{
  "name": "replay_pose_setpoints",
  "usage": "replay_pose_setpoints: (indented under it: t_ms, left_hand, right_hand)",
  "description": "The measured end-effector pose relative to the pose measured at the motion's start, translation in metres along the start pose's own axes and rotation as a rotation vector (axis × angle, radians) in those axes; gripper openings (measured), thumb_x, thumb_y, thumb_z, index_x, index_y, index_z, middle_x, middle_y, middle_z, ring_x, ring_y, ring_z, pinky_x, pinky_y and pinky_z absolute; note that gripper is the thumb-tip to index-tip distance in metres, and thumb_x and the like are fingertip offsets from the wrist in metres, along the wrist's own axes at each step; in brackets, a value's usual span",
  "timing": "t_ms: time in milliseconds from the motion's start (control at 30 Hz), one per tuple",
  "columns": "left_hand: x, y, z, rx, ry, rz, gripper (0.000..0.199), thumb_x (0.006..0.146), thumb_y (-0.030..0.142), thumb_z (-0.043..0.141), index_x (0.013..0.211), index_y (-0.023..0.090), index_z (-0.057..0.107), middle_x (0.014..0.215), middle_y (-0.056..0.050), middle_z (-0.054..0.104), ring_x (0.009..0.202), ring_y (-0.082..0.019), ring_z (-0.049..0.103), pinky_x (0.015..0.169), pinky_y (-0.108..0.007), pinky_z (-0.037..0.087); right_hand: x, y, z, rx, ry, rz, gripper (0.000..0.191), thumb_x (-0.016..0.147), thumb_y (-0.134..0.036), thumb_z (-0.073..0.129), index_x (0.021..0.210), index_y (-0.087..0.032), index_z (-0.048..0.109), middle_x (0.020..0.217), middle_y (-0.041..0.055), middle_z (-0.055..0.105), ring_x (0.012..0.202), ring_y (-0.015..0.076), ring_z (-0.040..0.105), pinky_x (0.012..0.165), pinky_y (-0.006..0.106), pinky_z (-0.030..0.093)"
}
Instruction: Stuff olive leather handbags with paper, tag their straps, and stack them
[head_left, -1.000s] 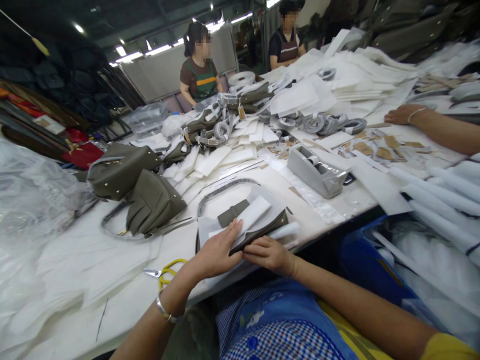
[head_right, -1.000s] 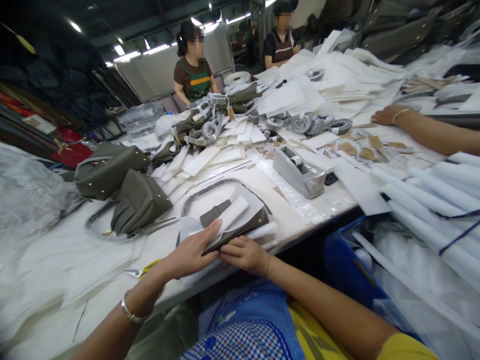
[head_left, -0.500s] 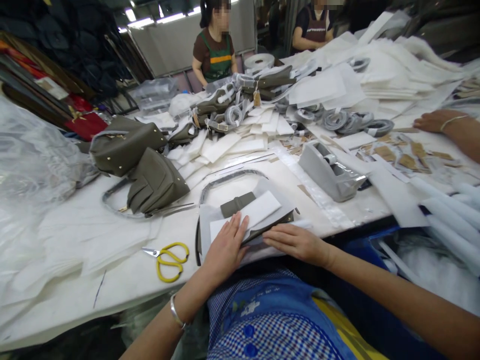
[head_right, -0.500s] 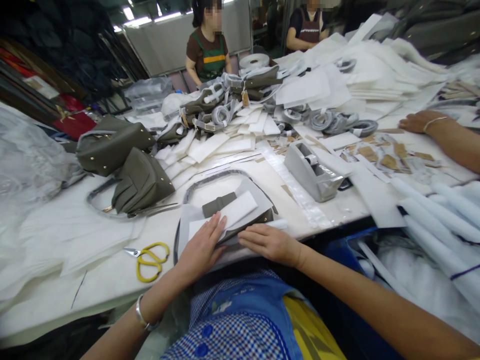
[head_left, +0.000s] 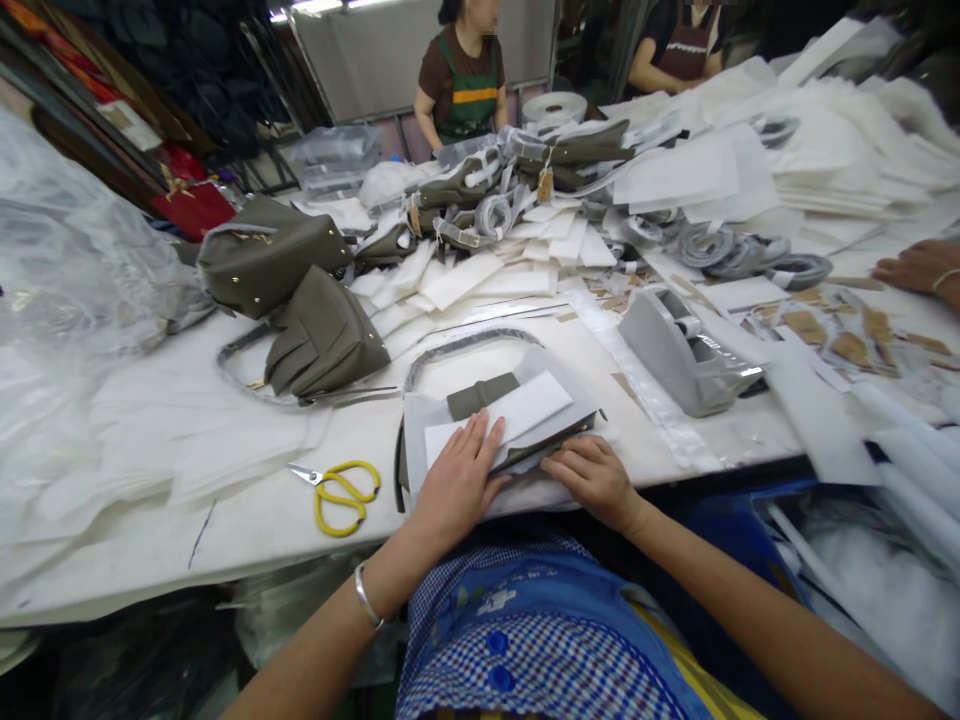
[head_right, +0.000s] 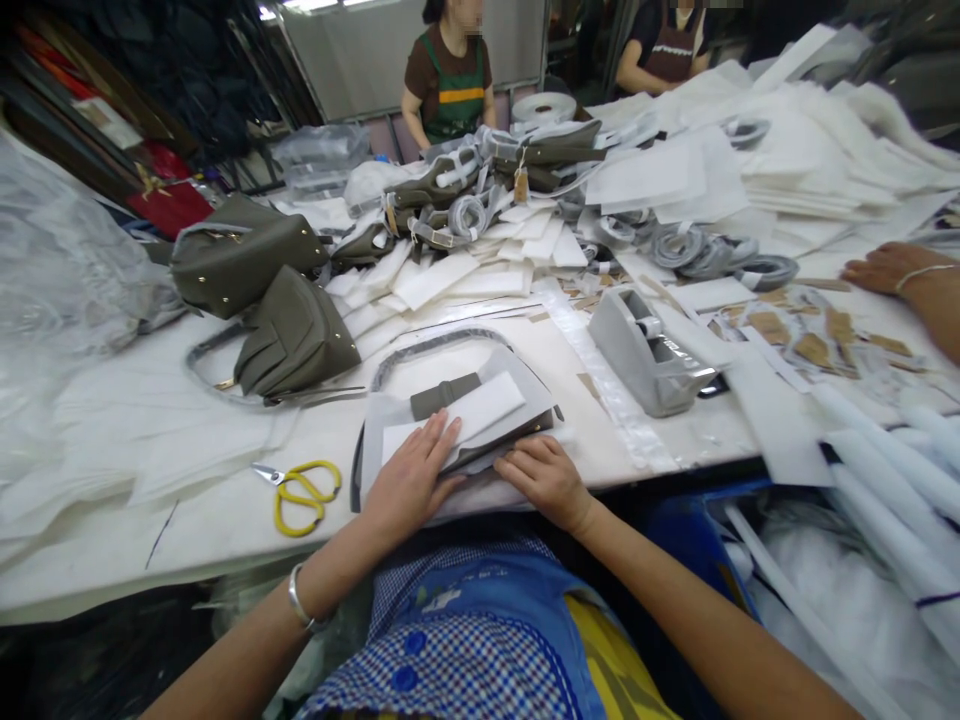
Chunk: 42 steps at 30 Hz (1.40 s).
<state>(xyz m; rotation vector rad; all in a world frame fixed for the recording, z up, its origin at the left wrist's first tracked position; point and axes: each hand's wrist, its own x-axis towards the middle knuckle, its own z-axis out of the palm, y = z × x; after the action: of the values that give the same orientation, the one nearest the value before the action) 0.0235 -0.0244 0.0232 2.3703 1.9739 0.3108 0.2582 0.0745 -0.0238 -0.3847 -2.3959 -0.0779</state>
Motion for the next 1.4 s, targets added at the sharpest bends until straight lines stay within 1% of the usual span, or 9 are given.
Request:
replay_pose_setpoints:
  t_ms: [167, 333, 467, 600, 767, 833, 967, 1133, 1400]
  left_hand:
    - [-0.001, 0.005, 0.005, 0.076, 0.023, 0.003, 0.07, 0.093, 0.026, 0.061, 0.153, 0.014, 0.027, 0.16, -0.022, 0.028, 0.147, -0.032, 0.03, 0.117, -0.047, 0.036]
    - [-0.002, 0.007, 0.004, 0.113, 0.029, 0.002, 0.066, 0.093, 0.024, 0.059, 0.152, 0.015, 0.03, 0.159, -0.021, 0.03, 0.146, -0.032, 0.032, 0.115, -0.047, 0.038]
    - [-0.002, 0.009, 0.007, 0.156, 0.042, -0.008, 0.059, 0.096, 0.02, 0.053, 0.152, 0.019, 0.033, 0.159, -0.019, 0.032, 0.146, -0.031, 0.033, 0.115, -0.047, 0.038]
    - [0.001, 0.022, 0.013, 0.225, 0.051, -0.058, 0.06, 0.093, 0.007, 0.04, 0.151, 0.019, 0.034, 0.161, -0.014, 0.03, 0.147, -0.031, 0.03, 0.115, -0.054, 0.035]
    - [0.014, 0.047, 0.015, 0.193, 0.037, -0.121, 0.064, 0.084, 0.01, 0.045, 0.147, 0.01, 0.039, 0.162, -0.016, 0.027, 0.149, -0.034, 0.023, 0.116, -0.065, 0.026]
    - [0.015, 0.05, 0.015, 0.176, 0.053, -0.115, 0.068, 0.083, 0.011, 0.047, 0.15, 0.013, 0.036, 0.161, -0.016, 0.027, 0.149, -0.035, 0.024, 0.115, -0.066, 0.026]
    - [0.007, 0.031, 0.014, 0.217, 0.075, -0.007, 0.078, 0.082, 0.0, 0.042, 0.155, 0.026, 0.027, 0.162, -0.011, 0.027, 0.149, -0.032, 0.027, 0.113, -0.061, 0.033]
    - [0.0, -0.004, 0.01, 0.259, 0.033, 0.179, 0.085, 0.078, -0.007, 0.039, 0.154, 0.031, 0.03, 0.161, -0.004, 0.03, 0.147, -0.027, 0.031, 0.113, -0.054, 0.039]
    - [-0.01, 0.016, 0.032, 0.247, 0.23, 0.031, 0.077, 0.084, 0.002, 0.044, 0.155, 0.029, 0.028, 0.163, -0.003, 0.024, 0.15, -0.029, 0.023, 0.118, -0.056, 0.03]
  right_hand:
    - [0.011, 0.006, -0.032, 0.042, -0.108, -0.115, 0.042, 0.098, -0.011, 0.05, 0.138, -0.023, 0.056, 0.119, 0.0047, 0.073, 0.108, 0.0196, 0.063, 0.098, 0.037, 0.047]
    - [0.044, 0.035, -0.052, -0.03, -0.298, -0.081, 0.071, 0.09, -0.013, 0.065, 0.153, -0.025, 0.035, 0.154, 0.0089, 0.044, 0.144, 0.0296, 0.037, 0.12, 0.055, 0.028]
    - [0.035, 0.056, -0.026, 0.018, -0.248, -0.101, 0.062, 0.093, -0.013, 0.061, 0.15, -0.025, 0.04, 0.143, 0.0071, 0.057, 0.134, 0.0259, 0.052, 0.115, 0.05, 0.041]
    - [0.01, 0.054, -0.003, 0.02, -0.102, -0.011, 0.054, 0.097, -0.01, 0.051, 0.149, -0.027, 0.043, 0.138, 0.005, 0.061, 0.128, 0.0213, 0.058, 0.112, 0.043, 0.046]
    - [0.007, 0.049, -0.003, 0.025, -0.067, -0.009, 0.053, 0.098, -0.009, 0.05, 0.147, -0.028, 0.045, 0.138, 0.0045, 0.061, 0.128, 0.0205, 0.058, 0.111, 0.042, 0.046]
    - [0.01, 0.049, -0.006, 0.028, -0.056, -0.005, 0.051, 0.098, -0.01, 0.05, 0.146, -0.027, 0.048, 0.137, 0.005, 0.062, 0.127, 0.021, 0.058, 0.11, 0.043, 0.048]
    - [0.011, 0.04, -0.011, 0.003, -0.056, -0.002, 0.049, 0.097, -0.009, 0.05, 0.144, -0.024, 0.05, 0.137, 0.0072, 0.062, 0.125, 0.0226, 0.06, 0.106, 0.044, 0.052]
    - [0.008, 0.017, -0.009, -0.049, -0.01, 0.02, 0.045, 0.095, -0.01, 0.053, 0.139, -0.02, 0.056, 0.133, 0.0091, 0.065, 0.12, 0.0236, 0.063, 0.101, 0.042, 0.056]
    - [0.01, 0.012, -0.004, 0.034, 0.071, 0.081, 0.044, 0.094, -0.009, 0.051, 0.136, -0.021, 0.058, 0.129, 0.0085, 0.068, 0.119, 0.022, 0.064, 0.1, 0.043, 0.055]
